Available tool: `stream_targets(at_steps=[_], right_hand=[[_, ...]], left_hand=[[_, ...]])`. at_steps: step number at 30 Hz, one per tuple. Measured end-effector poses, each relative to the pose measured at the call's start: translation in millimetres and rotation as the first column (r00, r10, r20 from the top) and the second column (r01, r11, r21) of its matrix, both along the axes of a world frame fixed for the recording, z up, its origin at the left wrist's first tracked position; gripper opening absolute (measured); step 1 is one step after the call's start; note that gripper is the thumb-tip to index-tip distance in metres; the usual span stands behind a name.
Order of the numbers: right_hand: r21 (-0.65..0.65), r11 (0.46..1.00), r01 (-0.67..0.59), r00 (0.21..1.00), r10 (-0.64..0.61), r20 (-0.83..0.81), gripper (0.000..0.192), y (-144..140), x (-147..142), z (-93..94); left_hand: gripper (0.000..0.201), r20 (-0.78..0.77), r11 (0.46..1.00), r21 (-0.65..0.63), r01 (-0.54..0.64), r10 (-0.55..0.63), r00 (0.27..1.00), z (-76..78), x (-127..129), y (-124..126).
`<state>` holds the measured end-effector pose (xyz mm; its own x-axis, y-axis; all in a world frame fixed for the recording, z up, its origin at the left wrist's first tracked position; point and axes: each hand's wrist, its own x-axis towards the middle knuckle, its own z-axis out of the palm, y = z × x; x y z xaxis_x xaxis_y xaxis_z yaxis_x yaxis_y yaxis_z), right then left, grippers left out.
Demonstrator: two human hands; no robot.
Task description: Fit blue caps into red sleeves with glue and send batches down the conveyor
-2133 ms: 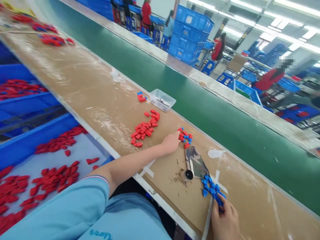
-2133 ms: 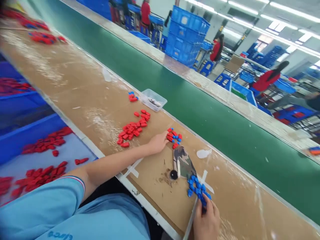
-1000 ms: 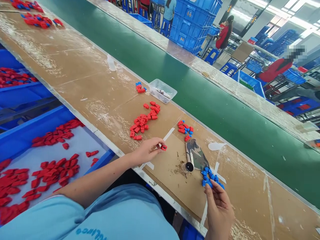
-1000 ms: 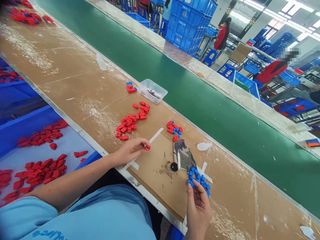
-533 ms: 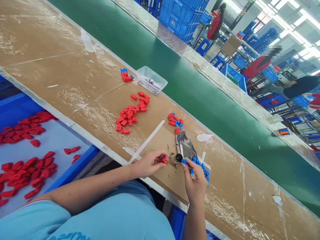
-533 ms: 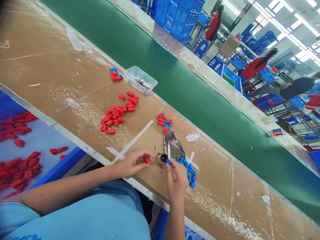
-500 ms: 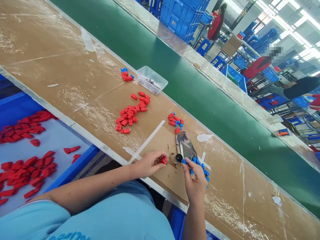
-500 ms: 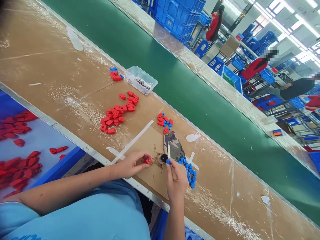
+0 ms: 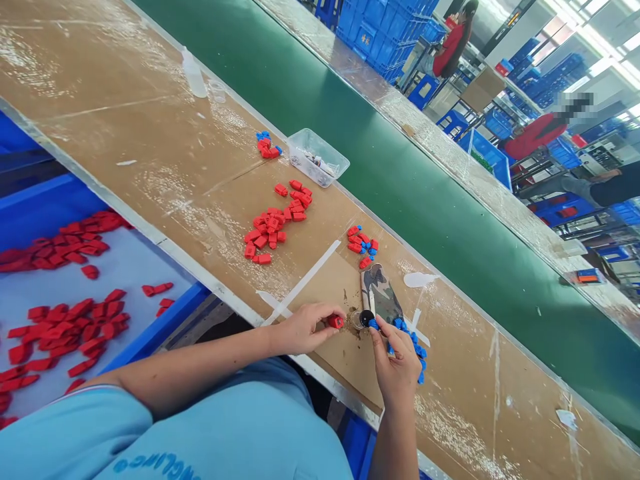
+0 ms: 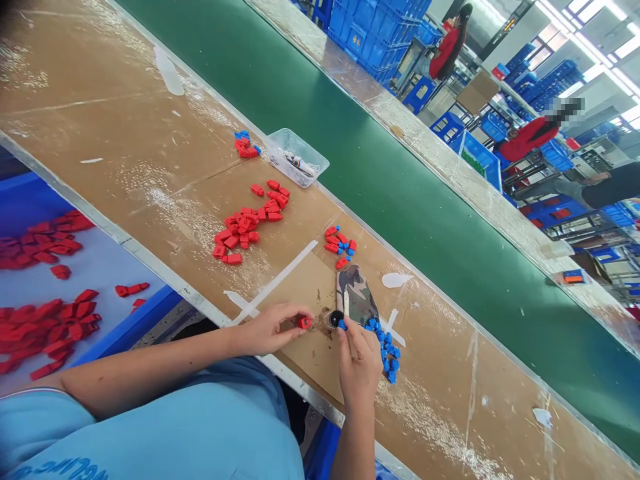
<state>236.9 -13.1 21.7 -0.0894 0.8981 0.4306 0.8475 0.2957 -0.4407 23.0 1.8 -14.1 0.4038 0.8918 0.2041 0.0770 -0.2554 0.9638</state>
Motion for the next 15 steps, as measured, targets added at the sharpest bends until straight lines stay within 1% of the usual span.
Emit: stream_targets(at_steps=[4,6,8,12,15], right_hand=[[-0.024,0.999,0.026,0.999,-0.027,-0.042,0.027,-0.4,0.1,-1.0],[-0.053,0.997,0.056,0.995,-0.06,-0.077,0.029,-0.8,-0.1,-1.8],[-0.099,0.991,0.09,0.986,-0.103,-0.13,0.032,-1.3,-0.2,-2.1],[-0.234,0.957,0.174,0.939,-0.232,-0.253,0.038,-2.4,0.2,-0.4],[-0.294,0.935,0.195,0.883,-0.298,-0.362,0.04,-6.1,-1.5,2.2]], left_hand=[[0.019,0.024,0.997,0.074,-0.005,0.003,1.0,2.3,-0.5,1.9],[0.02,0.038,0.993,0.115,-0.005,0.0,0.999,3.7,-0.9,3.1],[0.022,0.04,0.992,0.127,0.003,-0.008,0.999,4.4,-1.3,3.7],[0.024,0.052,0.994,0.104,0.017,-0.022,0.998,3.1,-1.7,3.2],[0.021,0.09,1.0,0.031,0.0,-0.003,0.996,0.5,-0.4,1.6]])
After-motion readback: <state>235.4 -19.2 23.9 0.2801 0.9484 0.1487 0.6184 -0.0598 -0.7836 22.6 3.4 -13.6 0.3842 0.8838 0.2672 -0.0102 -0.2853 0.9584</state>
